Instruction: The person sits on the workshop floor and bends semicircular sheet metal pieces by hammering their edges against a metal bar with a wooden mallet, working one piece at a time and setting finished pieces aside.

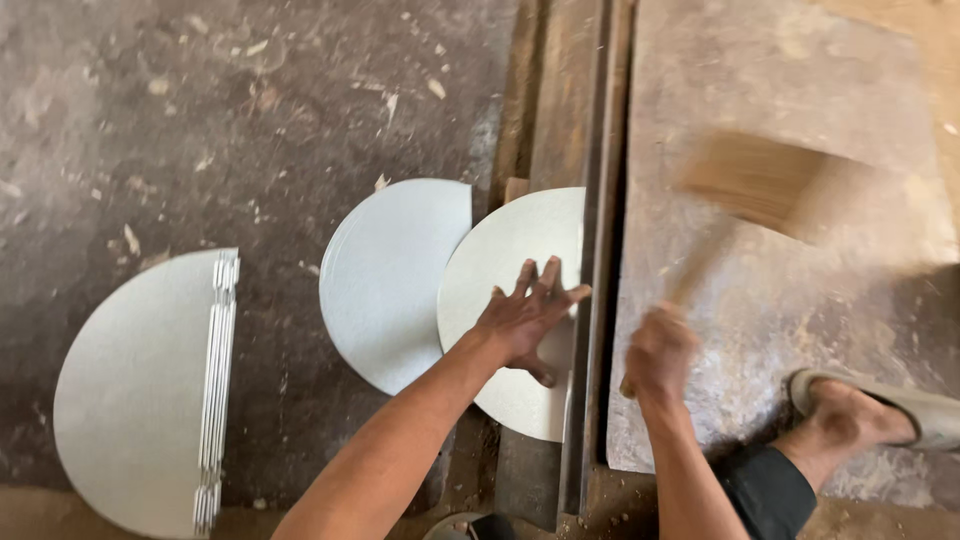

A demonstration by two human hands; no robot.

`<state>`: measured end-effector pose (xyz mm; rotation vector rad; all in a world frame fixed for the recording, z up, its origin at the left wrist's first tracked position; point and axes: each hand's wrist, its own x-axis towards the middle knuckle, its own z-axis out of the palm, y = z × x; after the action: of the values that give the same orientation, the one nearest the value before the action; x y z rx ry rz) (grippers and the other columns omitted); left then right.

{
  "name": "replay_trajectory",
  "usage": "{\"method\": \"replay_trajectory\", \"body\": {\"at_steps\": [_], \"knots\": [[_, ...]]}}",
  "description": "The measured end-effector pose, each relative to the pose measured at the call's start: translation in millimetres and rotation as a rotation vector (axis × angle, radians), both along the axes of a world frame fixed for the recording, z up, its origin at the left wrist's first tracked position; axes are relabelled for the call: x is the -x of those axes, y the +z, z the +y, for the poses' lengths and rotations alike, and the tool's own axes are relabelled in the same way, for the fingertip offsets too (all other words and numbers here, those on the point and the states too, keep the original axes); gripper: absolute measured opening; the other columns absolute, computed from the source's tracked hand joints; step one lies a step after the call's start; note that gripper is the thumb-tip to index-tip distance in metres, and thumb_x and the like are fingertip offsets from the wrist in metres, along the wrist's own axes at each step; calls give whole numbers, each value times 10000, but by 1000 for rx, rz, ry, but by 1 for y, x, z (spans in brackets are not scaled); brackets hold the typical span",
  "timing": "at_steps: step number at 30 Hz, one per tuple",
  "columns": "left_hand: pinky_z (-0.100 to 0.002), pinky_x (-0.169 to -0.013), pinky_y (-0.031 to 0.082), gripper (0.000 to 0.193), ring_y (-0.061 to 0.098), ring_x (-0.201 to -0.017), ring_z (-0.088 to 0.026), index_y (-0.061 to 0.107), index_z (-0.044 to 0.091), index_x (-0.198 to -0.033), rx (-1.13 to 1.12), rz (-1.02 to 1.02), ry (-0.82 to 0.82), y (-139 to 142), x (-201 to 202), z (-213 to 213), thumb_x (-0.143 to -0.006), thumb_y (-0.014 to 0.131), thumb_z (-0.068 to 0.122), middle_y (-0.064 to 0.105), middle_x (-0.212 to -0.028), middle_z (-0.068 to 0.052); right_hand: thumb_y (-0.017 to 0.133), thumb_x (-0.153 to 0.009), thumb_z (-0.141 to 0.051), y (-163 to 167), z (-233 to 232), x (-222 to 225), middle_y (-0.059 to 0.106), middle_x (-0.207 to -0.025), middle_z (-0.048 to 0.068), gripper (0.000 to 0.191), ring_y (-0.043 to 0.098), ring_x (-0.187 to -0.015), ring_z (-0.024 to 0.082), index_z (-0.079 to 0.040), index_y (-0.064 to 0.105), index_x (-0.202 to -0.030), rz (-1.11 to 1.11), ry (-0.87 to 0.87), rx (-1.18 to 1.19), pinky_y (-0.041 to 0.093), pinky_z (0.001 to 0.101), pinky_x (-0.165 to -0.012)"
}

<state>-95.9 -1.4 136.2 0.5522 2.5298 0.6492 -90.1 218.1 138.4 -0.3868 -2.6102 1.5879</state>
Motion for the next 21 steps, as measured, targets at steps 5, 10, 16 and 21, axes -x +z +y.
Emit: {"method": "replay_trajectory", "body": {"at_steps": [5, 10, 16, 21], "knots": [[-717, -1187, 250, 1599, -15, -1576, -345, -108, 230, -1632, 13, 68, 33, 4, -4, -3, -502, 978, 544, -74, -1728, -50, 487, -1097, -237, 28, 5, -19, 507, -651, 38, 362, 461, -493, 113, -37, 549, -802, 10, -25, 225, 389, 301, -423], [-619, -1255, 216, 1578, 15, -1578, -274, -71, 217, -1600, 65, 37, 65, -17, -13, 0, -477, 937, 678, -45, -1715, -2, 460, -1059, -178, 18, 19, -88, 505, -627, 17, 311, 479, -512, 121, -39, 539, -793, 459, 135, 80, 404, 296, -431], [-608, -1249, 206, 1575, 6, -1575, -242, -65, 236, -1622, 94, 7, 69, -22, -17, 6, -475, 924, 671, -66, -1722, 39, 463, -1026, -83, 5, 26, -137, 457, -619, -37, 279, 462, -498, 102, -73, 512, -752, -2, 141, -26, 400, 294, -385], [-646, -1231, 242, 1583, 14, -1584, -253, -60, 203, -1620, 110, 42, 55, -18, -22, 4, -477, 916, 700, -54, -1724, 15, 456, -1110, -117, 29, 19, -170, 431, -562, -5, 449, 434, -444, 115, -59, 487, -666, 25, 105, -30, 353, 308, -388]]}}
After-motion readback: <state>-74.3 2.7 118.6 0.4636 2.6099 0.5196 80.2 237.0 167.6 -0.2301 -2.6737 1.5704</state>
